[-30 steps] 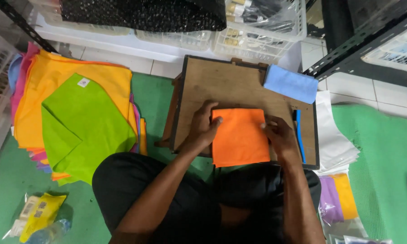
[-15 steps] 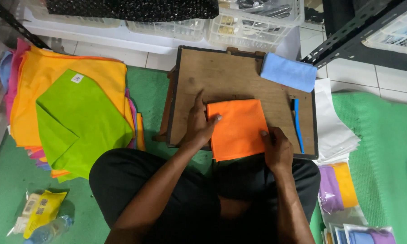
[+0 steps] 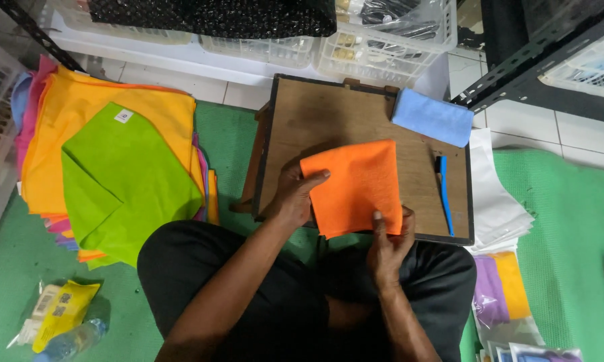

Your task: Inspecting and folding microfiber cloths using a small tool on a wooden board.

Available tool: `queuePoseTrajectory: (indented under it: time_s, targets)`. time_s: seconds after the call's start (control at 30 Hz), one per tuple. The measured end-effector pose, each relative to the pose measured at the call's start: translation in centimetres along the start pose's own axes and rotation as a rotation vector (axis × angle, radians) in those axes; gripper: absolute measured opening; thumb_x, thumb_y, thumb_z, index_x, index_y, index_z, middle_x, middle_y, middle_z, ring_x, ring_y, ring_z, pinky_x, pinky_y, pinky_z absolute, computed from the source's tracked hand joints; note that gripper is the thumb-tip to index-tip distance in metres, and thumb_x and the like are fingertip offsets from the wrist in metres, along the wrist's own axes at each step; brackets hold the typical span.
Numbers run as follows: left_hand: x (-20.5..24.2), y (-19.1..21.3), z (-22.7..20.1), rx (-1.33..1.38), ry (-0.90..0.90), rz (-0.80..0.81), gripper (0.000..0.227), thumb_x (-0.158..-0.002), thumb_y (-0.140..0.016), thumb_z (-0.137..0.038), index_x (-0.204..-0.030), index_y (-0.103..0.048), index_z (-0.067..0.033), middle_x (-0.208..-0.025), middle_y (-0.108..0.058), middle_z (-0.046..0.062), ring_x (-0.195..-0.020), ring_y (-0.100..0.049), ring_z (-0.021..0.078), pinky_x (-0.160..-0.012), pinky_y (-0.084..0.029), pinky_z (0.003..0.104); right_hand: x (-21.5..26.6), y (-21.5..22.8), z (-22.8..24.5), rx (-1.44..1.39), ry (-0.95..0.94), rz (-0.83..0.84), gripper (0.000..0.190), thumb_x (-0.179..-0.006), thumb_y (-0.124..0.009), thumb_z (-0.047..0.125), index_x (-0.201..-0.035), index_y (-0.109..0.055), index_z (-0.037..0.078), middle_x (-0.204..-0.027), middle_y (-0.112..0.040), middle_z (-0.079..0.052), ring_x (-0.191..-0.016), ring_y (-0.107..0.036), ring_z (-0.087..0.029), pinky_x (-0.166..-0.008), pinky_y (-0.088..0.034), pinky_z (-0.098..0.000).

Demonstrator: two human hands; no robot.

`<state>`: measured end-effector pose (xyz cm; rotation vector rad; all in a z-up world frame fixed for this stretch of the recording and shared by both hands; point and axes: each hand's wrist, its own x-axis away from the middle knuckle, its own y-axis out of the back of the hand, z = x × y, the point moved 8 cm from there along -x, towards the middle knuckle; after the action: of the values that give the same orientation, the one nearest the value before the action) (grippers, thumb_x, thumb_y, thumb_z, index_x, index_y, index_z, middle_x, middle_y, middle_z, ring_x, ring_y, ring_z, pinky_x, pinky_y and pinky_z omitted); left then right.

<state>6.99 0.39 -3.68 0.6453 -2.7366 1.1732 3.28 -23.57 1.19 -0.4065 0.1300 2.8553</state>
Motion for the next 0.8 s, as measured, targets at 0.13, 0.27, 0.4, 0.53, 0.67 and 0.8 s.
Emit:
queuePoseTrajectory:
  time_s: [0.13,0.27,0.4,0.53,0.67,0.8]
  targets:
    - [4.5,-5.0,-6.7,-0.012,0.032,-0.014,0.035,-0.074,-0.087,0.003,-0.108,-0.079,-0.0032,-0.091,-0.077,0.007,-0.089,-0.073,0.0185,-0.081,-0.059,0.035,1.3,-4.3,3.4,-0.132,-0.091,0.067,0.055,-0.08,-0.087,0.003,-0.126,-0.057,0.006,-0.107,-0.07,-0.006,-0.105,-0.064,-0.016,-0.098,-0.05,-0.0376]
    - [4.4,-4.2,-5.9,-0.044,0.079,-0.082,0.038,-0.08,-0.083,-0.001,-0.117,-0.074,-0.0006,-0.094,-0.072,0.005,-0.091,-0.067,0.0159,-0.088,-0.054,0.033,0.2,-3.4,1.0,-0.118,-0.241,-0.068,0.037,-0.081,-0.084,-0.004,-0.114,-0.071,0.005,-0.1,-0.076,-0.003,-0.094,-0.069,-0.011,-0.087,-0.057,-0.0335]
    - [0.2,-0.3,-2.0,-0.082,0.133,0.062,0.041,-0.074,-0.084,0.005,-0.113,-0.071,0.0002,-0.099,-0.069,0.013,-0.09,-0.072,0.0306,-0.064,-0.061,0.041,-2.4,-1.7,-2.0,-0.12,-0.189,0.085,0.023,-0.087,-0.078,-0.004,-0.109,-0.074,0.002,-0.094,-0.076,-0.008,-0.09,-0.07,-0.014,-0.082,-0.059,-0.036]
    - [0.7,-2.2,-6.7,-0.2,0.139,0.344,0.045,-0.075,-0.089,-0.006,-0.117,-0.075,0.001,-0.114,-0.069,0.016,-0.102,-0.07,0.0278,-0.076,-0.063,0.043,-4.7,0.1,-4.3,-0.076,-0.182,0.316,0.02,-0.087,-0.078,-0.005,-0.106,-0.077,0.0,-0.09,-0.077,-0.012,-0.089,-0.073,-0.019,-0.079,-0.061,-0.0396]
    - [1.5,-1.6,-4.8,-0.352,0.297,0.443,0.052,-0.074,-0.092,-0.014,-0.12,-0.071,-0.0016,-0.104,-0.074,0.012,-0.09,-0.075,0.0247,-0.066,-0.066,0.039,-5.7,-1.1,-2.3,-0.242,-0.306,0.443,0.036,-0.083,-0.074,-0.009,-0.118,-0.073,-0.003,-0.1,-0.077,-0.02,-0.094,-0.075,-0.028,-0.084,-0.062,-0.0494]
    - [0.7,-0.9,-3.2,-0.414,0.19,0.461,0.036,-0.08,-0.09,-0.015,-0.111,-0.075,-0.0056,-0.095,-0.075,0.008,-0.085,-0.071,0.0177,-0.064,-0.065,0.034,-4.6,-1.7,-1.2,-0.266,-0.612,0.541,0.052,-0.079,-0.075,-0.004,-0.13,-0.068,0.0,-0.115,-0.075,-0.018,-0.104,-0.073,-0.033,-0.09,-0.058,-0.0531]
